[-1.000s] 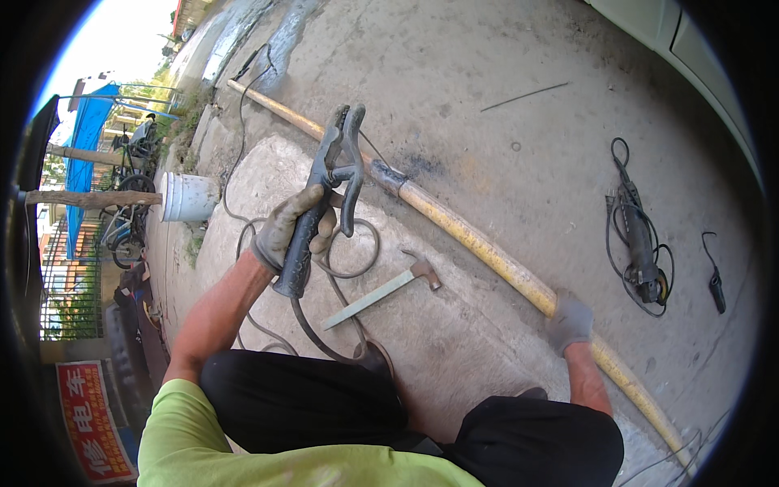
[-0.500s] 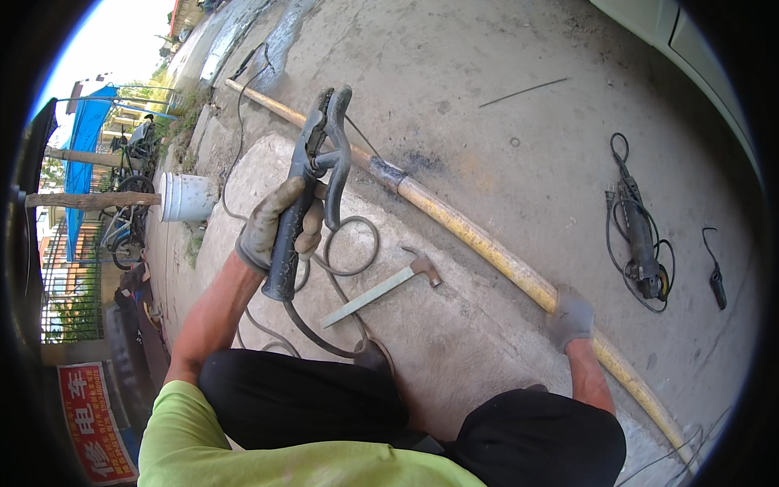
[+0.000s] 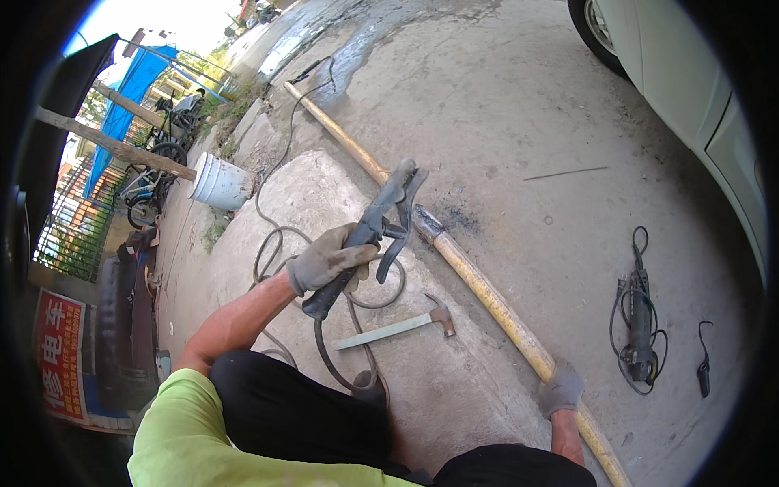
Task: The person welds a long metal rod on the ground using a welding torch, then hammers the welded section to flatten it. The person repeats welding and hammering actions on the same rod.
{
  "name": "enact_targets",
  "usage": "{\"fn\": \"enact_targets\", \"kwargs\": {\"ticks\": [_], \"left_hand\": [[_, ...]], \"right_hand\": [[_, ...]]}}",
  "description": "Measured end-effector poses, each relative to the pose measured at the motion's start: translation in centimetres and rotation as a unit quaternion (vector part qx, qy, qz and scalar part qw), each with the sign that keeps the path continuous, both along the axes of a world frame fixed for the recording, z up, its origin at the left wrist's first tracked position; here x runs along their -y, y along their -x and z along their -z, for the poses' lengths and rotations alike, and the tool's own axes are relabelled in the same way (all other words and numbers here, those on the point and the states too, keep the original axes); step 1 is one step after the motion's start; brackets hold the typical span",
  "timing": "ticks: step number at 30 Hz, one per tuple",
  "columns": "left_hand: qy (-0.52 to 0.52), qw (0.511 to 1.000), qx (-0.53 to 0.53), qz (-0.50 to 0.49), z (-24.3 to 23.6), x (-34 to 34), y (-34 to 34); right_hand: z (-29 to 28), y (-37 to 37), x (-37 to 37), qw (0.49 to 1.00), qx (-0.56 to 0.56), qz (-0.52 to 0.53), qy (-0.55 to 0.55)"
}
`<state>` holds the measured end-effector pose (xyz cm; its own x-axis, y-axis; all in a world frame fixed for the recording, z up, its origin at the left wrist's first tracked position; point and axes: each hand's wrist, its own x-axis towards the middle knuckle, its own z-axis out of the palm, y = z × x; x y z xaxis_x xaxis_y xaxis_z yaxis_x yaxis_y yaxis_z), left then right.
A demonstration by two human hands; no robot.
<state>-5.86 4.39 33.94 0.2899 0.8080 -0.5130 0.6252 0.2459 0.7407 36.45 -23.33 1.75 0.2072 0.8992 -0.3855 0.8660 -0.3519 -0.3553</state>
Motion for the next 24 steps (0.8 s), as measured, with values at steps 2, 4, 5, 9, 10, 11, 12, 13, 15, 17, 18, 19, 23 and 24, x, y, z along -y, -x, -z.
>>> {"fn": "enact_targets", "kwargs": {"ticks": [2, 4, 5, 9, 10, 11, 12, 13, 15, 17, 18, 19, 23, 24], "left_hand": [[-0.014, 0.994, -0.106, 0.024, 1.2, 0.8, 1.2], [-0.037, 0.98, -0.181, 0.068, 2.0, 1.6, 3.8], [-0.044, 0.979, -0.19, 0.059, 3.0, 2.0, 5.2], [-0.031, 0.979, -0.202, -0.014, 3.2, 5.3, 10.2], [-0.019, 0.98, -0.193, -0.041, 3.1, 6.3, 11.1], [-0.02, 0.976, -0.21, -0.055, 3.2, 7.3, 12.0], [-0.021, 0.971, -0.227, -0.068, 3.5, 8.2, 13.0], [-0.02, 0.966, -0.243, -0.081, 4.2, 9.4, 14.0], [-0.041, 0.946, -0.311, -0.081, 5.6, 11.8, 16.2], [-0.079, 0.907, -0.41, -0.056, 7.8, 14.8, 18.9], [-0.061, 0.909, -0.407, -0.071, 9.0, 15.8, 19.5], [-0.04, 0.909, -0.406, -0.086, 9.8, 16.8, 20.1], [-0.028, 0.891, -0.44, -0.102, 12.8, 20.9, 22.0], [-0.012, 0.891, -0.437, -0.122, 13.4, 21.2, 22.3]], "right_hand": [[0.1, 0.8, 0.3, 1.0, 0.018, 0.018, 0.006], [0.2, 1.3, 0.4, 1.0, 0.023, 0.003, -0.01], [0.3, 1.3, 0.7, 1.0, 0.029, -0.001, -0.012], [1.8, 0.5, 0.8, 0.997, 0.006, -0.028, -0.076], [2.2, 0.3, 0.9, 0.996, 0.002, -0.034, -0.082], [2.2, 0.1, 0.9, 0.995, 0.001, -0.038, -0.088], [2.2, -0.1, 0.9, 0.996, -0.003, -0.038, -0.086], [2.1, -0.2, 1.0, 0.996, -0.006, -0.038, -0.083], [1.7, -0.6, 1.0, 0.996, -0.023, -0.042, -0.078], [1.5, -0.7, 1.2, 0.995, -0.047, -0.05, -0.07], [1.4, -1.2, 1.3, 0.995, -0.04, -0.058, -0.077], [1.7, -1.7, 1.6, 0.994, -0.035, -0.066, -0.083], [1.6, -3.0, 1.5, 0.989, -0.043, -0.113, -0.085], [1.5, -3.4, 1.2, 0.989, -0.052, -0.122, -0.071]]}}
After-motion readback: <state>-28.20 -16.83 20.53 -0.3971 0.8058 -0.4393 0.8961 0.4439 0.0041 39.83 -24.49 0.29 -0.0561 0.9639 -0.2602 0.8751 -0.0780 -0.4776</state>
